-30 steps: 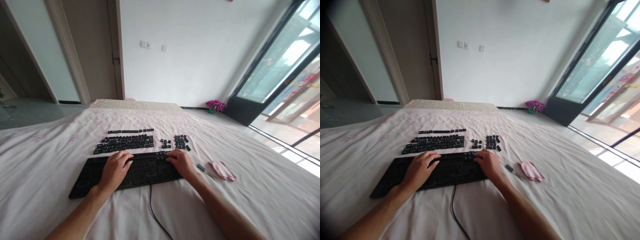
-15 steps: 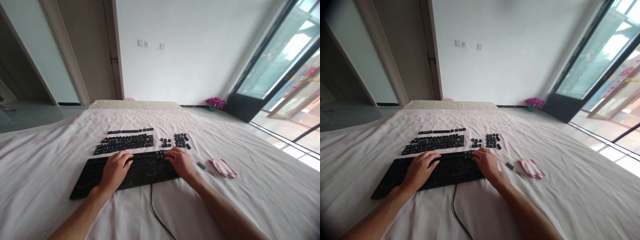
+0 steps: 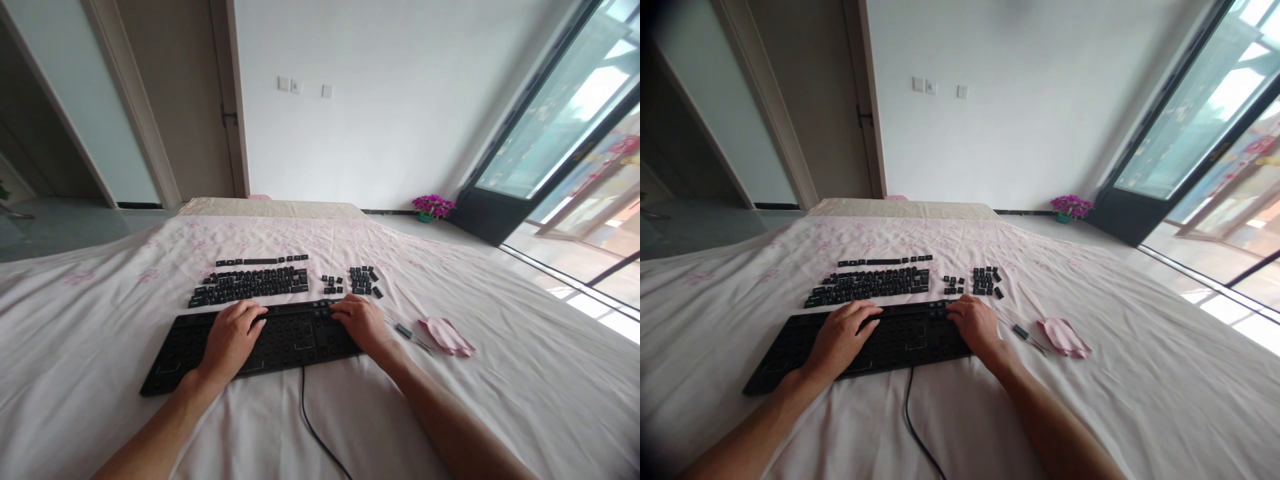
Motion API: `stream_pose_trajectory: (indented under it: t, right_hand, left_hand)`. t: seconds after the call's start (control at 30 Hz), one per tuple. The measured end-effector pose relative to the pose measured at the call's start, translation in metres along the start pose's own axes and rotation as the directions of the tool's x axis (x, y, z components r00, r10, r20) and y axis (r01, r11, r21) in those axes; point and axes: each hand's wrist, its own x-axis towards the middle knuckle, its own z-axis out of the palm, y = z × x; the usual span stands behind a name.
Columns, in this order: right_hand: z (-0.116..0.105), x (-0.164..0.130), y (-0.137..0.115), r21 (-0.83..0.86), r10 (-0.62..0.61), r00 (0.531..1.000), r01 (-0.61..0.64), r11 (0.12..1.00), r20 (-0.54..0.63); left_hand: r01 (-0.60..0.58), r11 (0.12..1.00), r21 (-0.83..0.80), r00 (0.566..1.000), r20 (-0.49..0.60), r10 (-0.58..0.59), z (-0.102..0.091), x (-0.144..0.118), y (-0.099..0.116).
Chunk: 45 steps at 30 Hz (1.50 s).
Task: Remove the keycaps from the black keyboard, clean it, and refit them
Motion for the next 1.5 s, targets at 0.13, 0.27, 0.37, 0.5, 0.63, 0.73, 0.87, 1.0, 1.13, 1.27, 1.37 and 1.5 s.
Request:
stream_pose_trajectory:
  t: [0.13,0.27,0.37,0.5,0.63,0.73,0.87,1.0,1.13,1.27,1.37,1.5]
  right_hand:
    - [-0.002,0.004,-0.001,-0.025,0.008,1.000,-0.007,1.000,0.030]
    - [-0.009,0.008,-0.004,-0.086,0.002,0.995,0.006,0.996,0.096]
    - [-0.014,0.011,-0.008,-0.124,-0.012,0.991,0.029,0.992,0.135]
    - [-0.016,0.013,-0.009,-0.119,-0.019,0.988,0.037,0.992,0.153]
    - [-0.012,0.011,-0.006,-0.090,0.006,0.991,0.007,0.996,0.137]
    - [-0.011,0.010,-0.005,-0.096,0.000,0.991,0.013,0.995,0.133]
    - [-0.012,0.012,-0.005,-0.089,-0.017,0.990,0.030,0.996,0.142]
    - [-0.009,0.014,0.002,-0.023,-0.033,0.991,0.036,0.999,0.126]
    - [-0.003,0.012,0.010,0.049,-0.009,0.995,0.004,0.999,0.095]
    - [0.006,0.011,0.017,0.133,0.024,0.999,-0.029,0.991,0.042]
    - [0.012,0.012,0.023,0.218,0.089,0.995,-0.096,0.971,0.042]
    - [0.013,0.014,0.025,0.228,0.084,0.995,-0.094,0.969,0.054]
  left_hand:
    - [-0.011,1.000,0.019,1.000,0.005,0.011,0.000,0.000,0.000]
    - [-0.008,1.000,0.029,1.000,0.005,0.008,0.000,0.000,0.000]
    - [-0.007,0.999,0.032,1.000,0.002,0.007,0.001,0.000,0.000]
    - [-0.004,0.999,0.032,1.000,0.001,0.004,0.001,0.000,0.000]
    - [0.005,0.999,0.037,1.000,-0.001,-0.005,0.001,0.000,0.000]
    - [0.008,0.999,0.041,1.000,0.002,-0.009,0.001,0.000,0.000]
    - [0.014,0.999,0.042,1.000,0.004,-0.014,-0.001,0.000,0.002]
    - [0.009,0.999,0.040,1.000,-0.005,-0.009,0.000,0.000,0.001]
    - [0.004,0.999,0.035,1.000,-0.016,-0.003,0.003,-0.001,-0.001]
    - [0.007,0.999,0.032,1.000,-0.013,-0.007,0.003,-0.001,-0.002]
    - [0.012,0.999,0.033,1.000,-0.016,-0.012,0.002,-0.001,-0.001]
    - [0.022,0.999,0.035,1.000,-0.012,-0.021,0.001,-0.001,0.001]
